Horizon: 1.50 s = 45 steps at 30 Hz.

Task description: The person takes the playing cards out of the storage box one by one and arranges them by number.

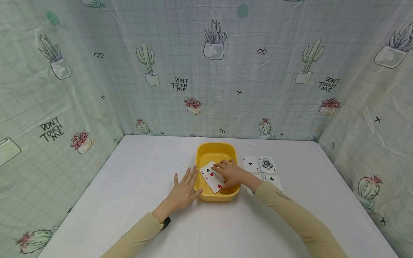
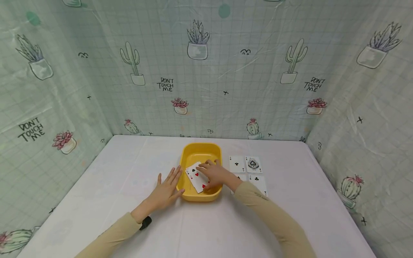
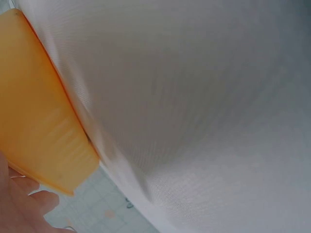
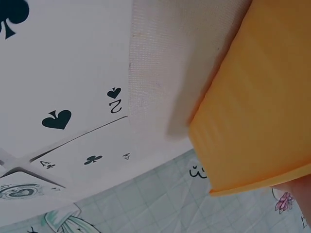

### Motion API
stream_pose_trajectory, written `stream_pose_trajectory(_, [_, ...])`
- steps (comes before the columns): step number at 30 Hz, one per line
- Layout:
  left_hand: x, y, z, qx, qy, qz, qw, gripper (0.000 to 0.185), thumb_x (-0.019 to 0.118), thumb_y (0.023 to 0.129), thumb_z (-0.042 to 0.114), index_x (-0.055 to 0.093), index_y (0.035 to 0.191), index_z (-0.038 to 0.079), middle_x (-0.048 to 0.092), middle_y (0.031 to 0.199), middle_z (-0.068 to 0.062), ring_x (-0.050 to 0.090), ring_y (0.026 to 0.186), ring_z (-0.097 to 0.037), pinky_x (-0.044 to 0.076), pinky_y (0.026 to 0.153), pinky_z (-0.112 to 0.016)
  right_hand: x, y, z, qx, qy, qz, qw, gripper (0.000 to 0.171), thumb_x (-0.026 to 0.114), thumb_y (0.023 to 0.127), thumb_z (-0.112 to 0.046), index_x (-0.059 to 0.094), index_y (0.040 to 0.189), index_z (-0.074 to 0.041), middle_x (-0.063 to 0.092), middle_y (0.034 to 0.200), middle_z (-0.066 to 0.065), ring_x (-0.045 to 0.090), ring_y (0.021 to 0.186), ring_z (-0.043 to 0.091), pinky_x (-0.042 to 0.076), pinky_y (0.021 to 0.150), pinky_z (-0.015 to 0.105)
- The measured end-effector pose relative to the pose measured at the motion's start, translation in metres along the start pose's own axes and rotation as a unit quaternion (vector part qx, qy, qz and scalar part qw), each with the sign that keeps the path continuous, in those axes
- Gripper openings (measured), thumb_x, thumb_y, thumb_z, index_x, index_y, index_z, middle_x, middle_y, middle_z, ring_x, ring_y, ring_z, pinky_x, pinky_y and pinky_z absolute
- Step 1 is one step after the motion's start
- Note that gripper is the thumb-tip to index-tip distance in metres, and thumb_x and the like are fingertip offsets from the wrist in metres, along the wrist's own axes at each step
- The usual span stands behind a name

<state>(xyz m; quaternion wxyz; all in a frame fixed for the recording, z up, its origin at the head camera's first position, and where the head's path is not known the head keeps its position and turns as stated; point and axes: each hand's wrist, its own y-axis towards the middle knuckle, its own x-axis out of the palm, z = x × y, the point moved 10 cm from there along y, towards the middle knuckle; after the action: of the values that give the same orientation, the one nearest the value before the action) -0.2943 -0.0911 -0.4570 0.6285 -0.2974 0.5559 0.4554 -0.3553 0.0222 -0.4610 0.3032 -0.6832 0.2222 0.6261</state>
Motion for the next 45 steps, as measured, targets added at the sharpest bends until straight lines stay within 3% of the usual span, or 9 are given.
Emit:
stream_pose_trajectory(17, [0.002, 0.0, -0.001, 0.004, 0.007, 0.005, 0.9999, 0.073, 0.033, 0.09, 0.054, 0.013, 0.144, 0.007, 0.004, 0.152, -0.003, 0.012, 0.139, -0.027, 0.011, 0.098, -0.068, 0.014, 0.01, 0.0, 0.022, -0.007, -0.034, 0.999, 0.084, 0.065, 0.065, -0.062, 0.037, 0.136, -0.026, 0.042, 0.137, -0.004, 0.032, 0.124, 0.022, 0.023, 0.103, 0.054])
stream_pose_trajectory(35, [0.001, 0.0, -0.001, -0.006, 0.003, 0.003, 1.0, 0.073, 0.038, 0.09, 0.051, 0.013, 0.144, 0.007, 0.005, 0.152, -0.002, 0.012, 0.139, -0.027, 0.008, 0.099, -0.067, 0.008, 0.009, -0.005, 0.011, -0.017, -0.009, 1.0, 0.086, 0.068, 0.062, -0.06, 0.041, 0.133, -0.02, 0.044, 0.132, 0.0, 0.036, 0.12, 0.021, 0.029, 0.1, 0.051])
stream_pose_trajectory(45, [0.002, 0.001, -0.002, -0.006, 0.006, 0.003, 1.0, 0.074, 0.036, 0.09, 0.053, 0.011, 0.144, 0.009, 0.004, 0.152, -0.002, 0.011, 0.139, -0.027, 0.008, 0.1, -0.067, 0.005, 0.008, -0.002, 0.017, -0.007, -0.006, 1.0, 0.087, 0.068, 0.064, -0.059, 0.039, 0.135, -0.019, 0.039, 0.135, 0.003, 0.034, 0.123, 0.022, 0.025, 0.103, 0.054])
